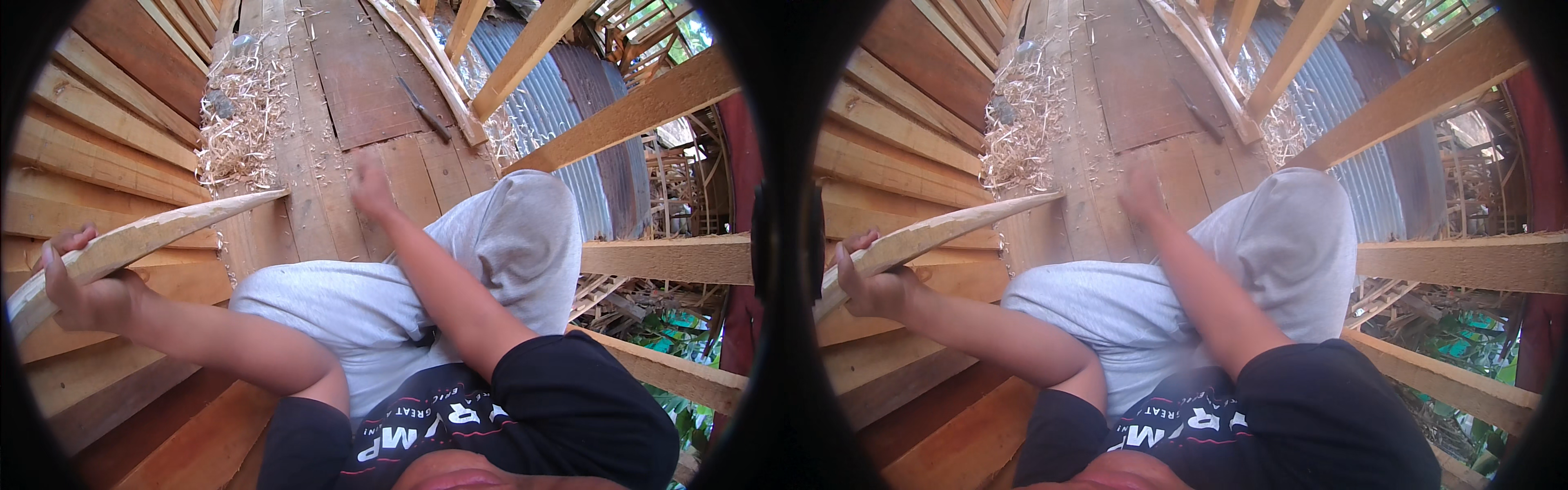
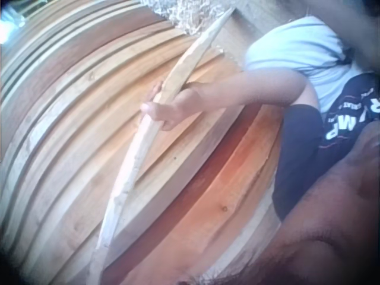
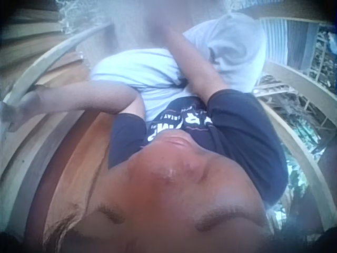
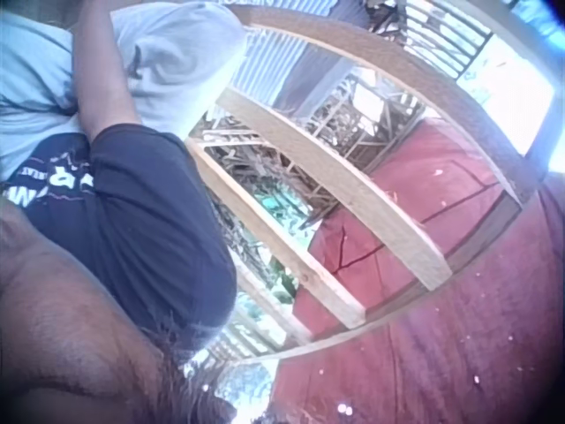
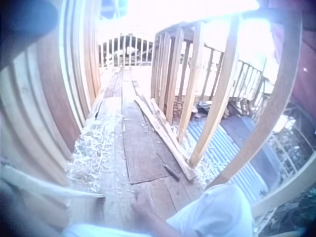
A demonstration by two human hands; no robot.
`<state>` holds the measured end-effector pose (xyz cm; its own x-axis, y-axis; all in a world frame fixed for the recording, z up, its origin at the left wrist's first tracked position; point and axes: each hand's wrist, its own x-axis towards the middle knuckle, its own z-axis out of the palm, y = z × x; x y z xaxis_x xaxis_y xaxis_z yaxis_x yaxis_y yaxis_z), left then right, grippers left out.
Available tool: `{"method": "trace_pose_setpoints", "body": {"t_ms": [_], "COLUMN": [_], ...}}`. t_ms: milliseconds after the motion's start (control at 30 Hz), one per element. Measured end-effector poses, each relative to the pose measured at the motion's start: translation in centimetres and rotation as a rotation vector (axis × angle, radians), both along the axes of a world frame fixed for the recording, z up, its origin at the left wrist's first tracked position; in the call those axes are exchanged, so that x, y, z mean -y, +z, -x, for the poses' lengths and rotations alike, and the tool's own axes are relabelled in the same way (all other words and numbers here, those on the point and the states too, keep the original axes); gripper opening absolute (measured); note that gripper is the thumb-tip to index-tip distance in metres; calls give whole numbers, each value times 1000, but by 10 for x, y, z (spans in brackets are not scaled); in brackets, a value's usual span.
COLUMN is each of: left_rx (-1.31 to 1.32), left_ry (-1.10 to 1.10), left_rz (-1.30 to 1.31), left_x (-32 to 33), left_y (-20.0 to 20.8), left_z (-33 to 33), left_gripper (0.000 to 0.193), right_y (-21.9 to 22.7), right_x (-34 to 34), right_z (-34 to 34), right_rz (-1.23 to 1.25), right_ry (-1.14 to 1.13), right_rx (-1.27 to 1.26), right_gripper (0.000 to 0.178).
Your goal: The person sits on a wooden floor and uses a small knife to carve a long, curved piece of wood. They repeatedly shave thin layers from the surface, rotating the wood to work on different sides and occasionally clearing wood shavings from the floor.
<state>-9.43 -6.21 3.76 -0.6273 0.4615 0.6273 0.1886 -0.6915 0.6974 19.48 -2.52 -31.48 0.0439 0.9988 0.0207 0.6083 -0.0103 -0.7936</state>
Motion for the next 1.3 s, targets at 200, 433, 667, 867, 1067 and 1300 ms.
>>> {"method": "trace_pose_setpoints", "body": {"t_ms": [200, 433, 667, 867, 1067, 1300], "left_rx": [-18, 41, 26, -7, -61, -81], "left_ry": [-24, 100, -98, -45, -72, -110], "left_rz": [-51, -4, -30, -3, -3, 8], "left_x": [9, 15, 41, 32, 24, 20], "left_y": [-1, 14, 19, 16, 15, 17], "left_z": [5, -22, -5, -13, -14, -19], "left_gripper": [17, 15, 12, 12, 9, 11], "right_y": [30, 34, 39, 23, 21, 25], "right_x": [2, 3, -1, -13, 1, -11], "right_z": [25, 78, 68, 70, 83, 88], "right_rz": [62, 91, 183, -65, -6, -80], "right_ry": [-831, -158, -385, -40, 26, -137], "right_rx": [407, 539, 792, 773, 642, 610], "right_gripper": [70, 77, 80, 83, 85, 86]}}
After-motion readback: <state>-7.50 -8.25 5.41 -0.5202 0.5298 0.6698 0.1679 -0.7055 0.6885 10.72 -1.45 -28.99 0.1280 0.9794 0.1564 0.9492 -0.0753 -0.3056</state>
